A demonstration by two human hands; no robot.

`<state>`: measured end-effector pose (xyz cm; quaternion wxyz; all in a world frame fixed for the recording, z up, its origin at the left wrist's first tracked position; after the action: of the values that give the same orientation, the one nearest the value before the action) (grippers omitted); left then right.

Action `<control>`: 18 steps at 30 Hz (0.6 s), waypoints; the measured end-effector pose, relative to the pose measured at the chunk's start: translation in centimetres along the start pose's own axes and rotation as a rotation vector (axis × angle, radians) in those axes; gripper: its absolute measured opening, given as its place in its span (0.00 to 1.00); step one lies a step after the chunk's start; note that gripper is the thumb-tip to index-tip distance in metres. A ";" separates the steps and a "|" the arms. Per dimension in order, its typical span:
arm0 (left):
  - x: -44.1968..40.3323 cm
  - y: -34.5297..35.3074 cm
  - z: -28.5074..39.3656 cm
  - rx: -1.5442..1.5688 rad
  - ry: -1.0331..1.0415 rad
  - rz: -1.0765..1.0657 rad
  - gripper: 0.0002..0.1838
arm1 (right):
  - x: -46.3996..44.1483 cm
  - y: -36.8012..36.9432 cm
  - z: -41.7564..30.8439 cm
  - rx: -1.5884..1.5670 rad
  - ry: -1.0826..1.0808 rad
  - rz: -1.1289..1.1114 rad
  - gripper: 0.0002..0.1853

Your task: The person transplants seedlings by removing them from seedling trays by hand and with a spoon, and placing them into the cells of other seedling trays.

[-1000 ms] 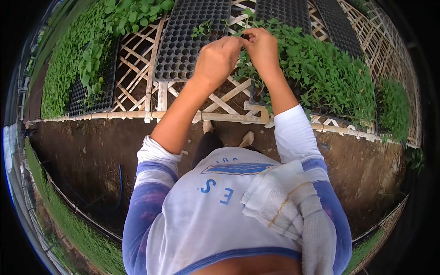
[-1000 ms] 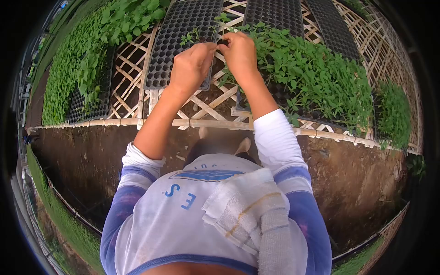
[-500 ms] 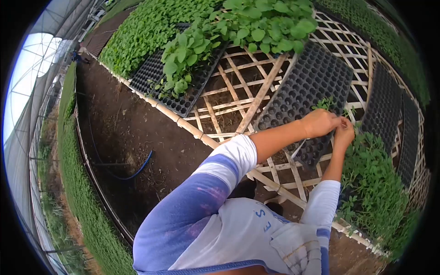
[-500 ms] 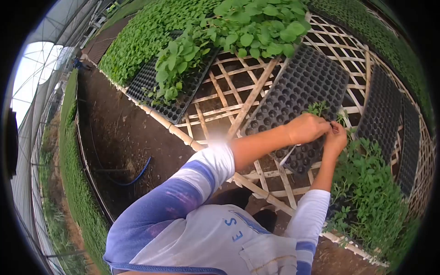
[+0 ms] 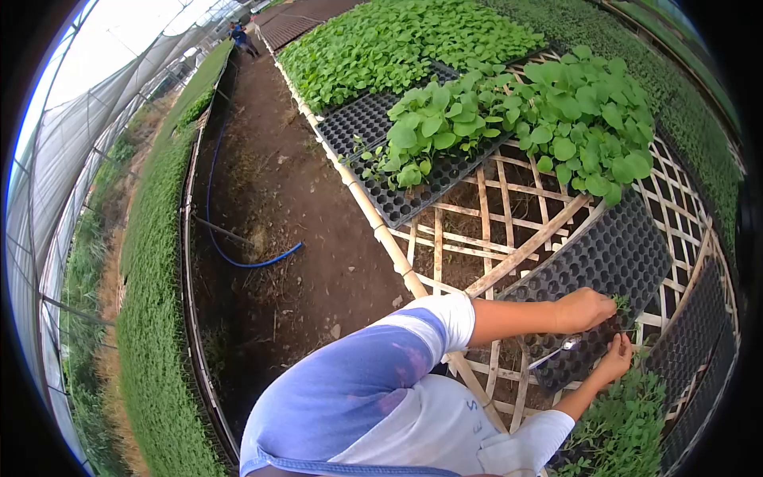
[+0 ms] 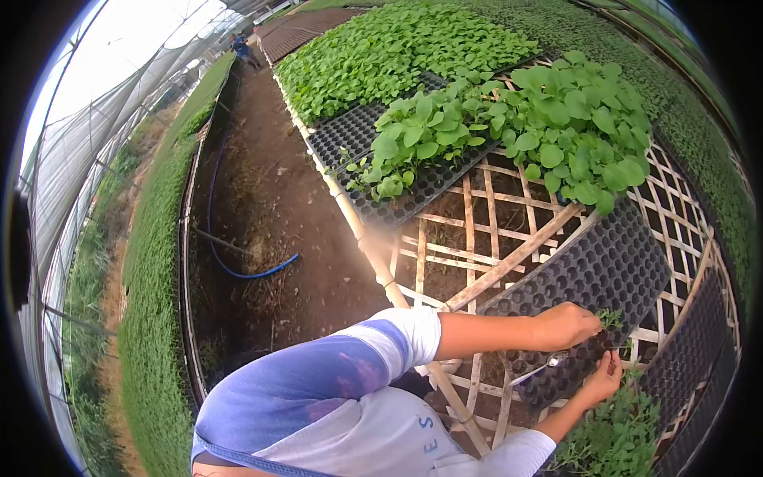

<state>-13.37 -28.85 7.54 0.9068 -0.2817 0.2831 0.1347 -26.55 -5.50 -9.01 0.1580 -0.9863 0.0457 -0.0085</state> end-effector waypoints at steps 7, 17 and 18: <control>4.7 -7.2 -4.0 0.108 -0.320 0.091 0.04 | 0.4 -1.1 -0.6 -0.055 0.014 -0.015 0.15; 11.8 -10.7 -8.5 0.374 -0.694 0.316 0.09 | 1.9 -1.3 -1.9 -0.428 0.172 -0.089 0.10; 12.1 -10.6 -8.5 0.380 -0.697 0.313 0.09 | 1.6 -1.1 -1.5 -0.431 0.162 -0.093 0.10</control>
<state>-3.12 -41.31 -0.73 0.9527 -0.0011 0.0189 0.3032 -24.86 -5.08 -7.22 -0.0608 -0.9945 0.0136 -0.0847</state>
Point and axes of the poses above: each hand's wrist, its own x-axis away from the middle knuckle, its own y-axis out of the palm, z = x × y, the point moved 9 cm from there along -x, towards the middle knuckle, and after that the axes turned 4 degrees about y, right-handed, at the moved point
